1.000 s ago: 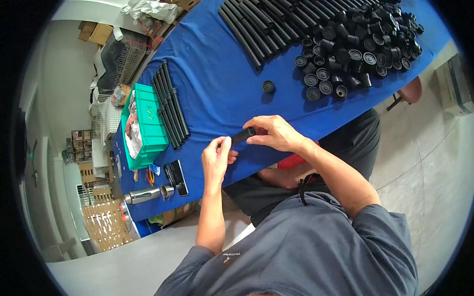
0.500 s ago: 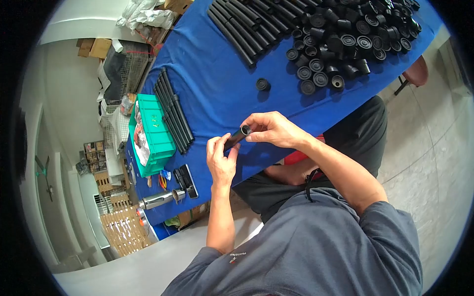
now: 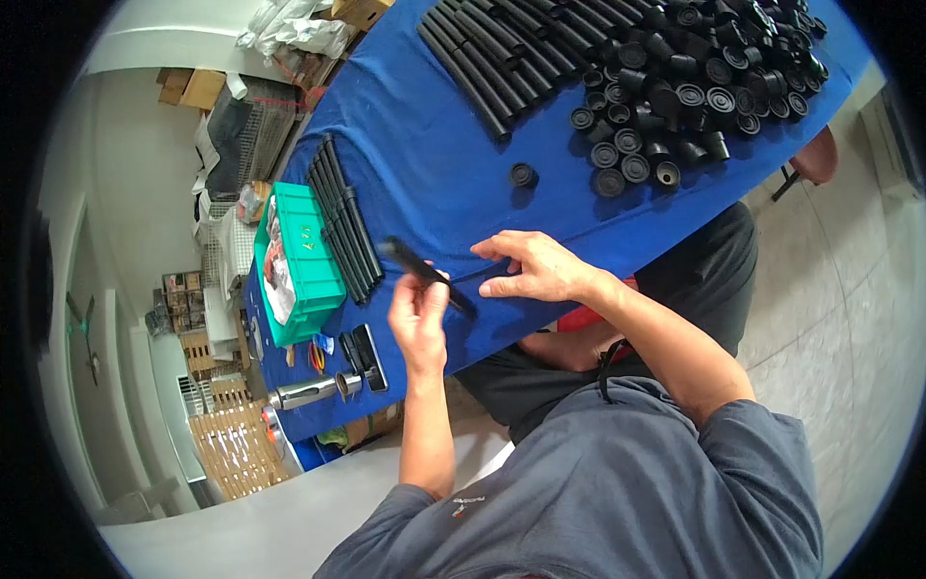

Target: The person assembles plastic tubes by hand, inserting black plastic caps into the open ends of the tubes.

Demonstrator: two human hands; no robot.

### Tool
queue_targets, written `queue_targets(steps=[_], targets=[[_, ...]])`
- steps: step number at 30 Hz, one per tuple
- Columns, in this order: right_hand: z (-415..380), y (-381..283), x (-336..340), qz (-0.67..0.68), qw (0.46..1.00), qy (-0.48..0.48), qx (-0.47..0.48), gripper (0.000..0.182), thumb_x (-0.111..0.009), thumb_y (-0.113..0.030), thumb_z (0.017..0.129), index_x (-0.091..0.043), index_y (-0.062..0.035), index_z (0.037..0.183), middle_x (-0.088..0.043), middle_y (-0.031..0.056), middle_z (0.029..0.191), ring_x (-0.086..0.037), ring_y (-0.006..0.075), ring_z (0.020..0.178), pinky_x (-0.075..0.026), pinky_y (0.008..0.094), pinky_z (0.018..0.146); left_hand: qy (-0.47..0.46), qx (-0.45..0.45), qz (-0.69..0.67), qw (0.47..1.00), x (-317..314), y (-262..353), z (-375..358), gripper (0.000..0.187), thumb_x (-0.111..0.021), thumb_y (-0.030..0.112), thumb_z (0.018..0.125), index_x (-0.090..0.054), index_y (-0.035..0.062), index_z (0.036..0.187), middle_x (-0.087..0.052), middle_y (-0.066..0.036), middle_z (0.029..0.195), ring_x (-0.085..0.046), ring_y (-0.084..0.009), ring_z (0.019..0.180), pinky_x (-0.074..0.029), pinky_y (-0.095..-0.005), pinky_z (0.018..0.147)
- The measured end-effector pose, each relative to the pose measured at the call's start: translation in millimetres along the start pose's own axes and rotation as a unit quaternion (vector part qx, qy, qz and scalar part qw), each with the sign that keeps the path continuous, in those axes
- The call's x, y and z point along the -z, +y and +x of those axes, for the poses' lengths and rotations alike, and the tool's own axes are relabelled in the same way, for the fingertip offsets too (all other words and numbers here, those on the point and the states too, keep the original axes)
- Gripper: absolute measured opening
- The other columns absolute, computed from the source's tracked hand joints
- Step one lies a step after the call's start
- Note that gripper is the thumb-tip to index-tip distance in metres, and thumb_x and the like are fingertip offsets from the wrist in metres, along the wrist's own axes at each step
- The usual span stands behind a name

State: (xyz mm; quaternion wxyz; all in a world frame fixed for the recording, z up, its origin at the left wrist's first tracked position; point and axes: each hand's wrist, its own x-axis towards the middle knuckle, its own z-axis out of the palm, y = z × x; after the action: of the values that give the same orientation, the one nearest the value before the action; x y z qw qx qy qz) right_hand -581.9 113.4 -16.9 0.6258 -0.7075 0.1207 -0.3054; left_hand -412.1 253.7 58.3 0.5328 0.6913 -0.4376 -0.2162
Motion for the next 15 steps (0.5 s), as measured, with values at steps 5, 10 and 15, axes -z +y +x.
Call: queue_targets(steps=[5,10,15], targets=[[1.5,-12.2,1.6,-0.039,0.999,-0.031,-0.009,0.052,-0.081,-0.028,0.087,-0.066,-0.0013,0.129,-0.070,0.0144,0.100,-0.065,0.0218,0.084,-0.053,0.0351,0.073,0.085,0.219,-0.379,0.895,14.5,-12.8,4.8,0.018,-0.069,0.008,0.097,-0.063,0.0020,0.113,-0.072,-0.016,0.110,-0.072,-0.0285,0.102,-0.061,-0.0434,0.090],[-0.2,-10.2,-0.4,-0.031,0.999,0.009,-0.041,0.039,-0.076,-0.018,0.088,-0.067,-0.0014,0.122,-0.067,0.0102,0.085,-0.062,0.0183,0.071,-0.050,0.0333,0.065,0.066,0.383,-0.343,0.855,8.4,-53.1,-13.0,0.031,-0.069,0.031,0.100,-0.065,0.0018,0.111,-0.074,-0.016,0.097,-0.075,-0.0277,0.087,-0.063,-0.0376,0.072],[0.3,-12.3,-0.1,-0.025,0.997,0.021,-0.068,0.036,-0.077,-0.020,0.088,-0.067,0.0003,0.116,-0.065,0.0130,0.080,-0.060,0.0200,0.067,-0.049,0.0350,0.064,-0.049,0.275,-0.002,0.960,3.2,-26.8,-18.3,0.034,-0.071,0.034,0.100,-0.067,0.0003,0.100,-0.073,-0.011,0.085,-0.072,-0.0218,0.069,-0.058,-0.0293,0.062]])
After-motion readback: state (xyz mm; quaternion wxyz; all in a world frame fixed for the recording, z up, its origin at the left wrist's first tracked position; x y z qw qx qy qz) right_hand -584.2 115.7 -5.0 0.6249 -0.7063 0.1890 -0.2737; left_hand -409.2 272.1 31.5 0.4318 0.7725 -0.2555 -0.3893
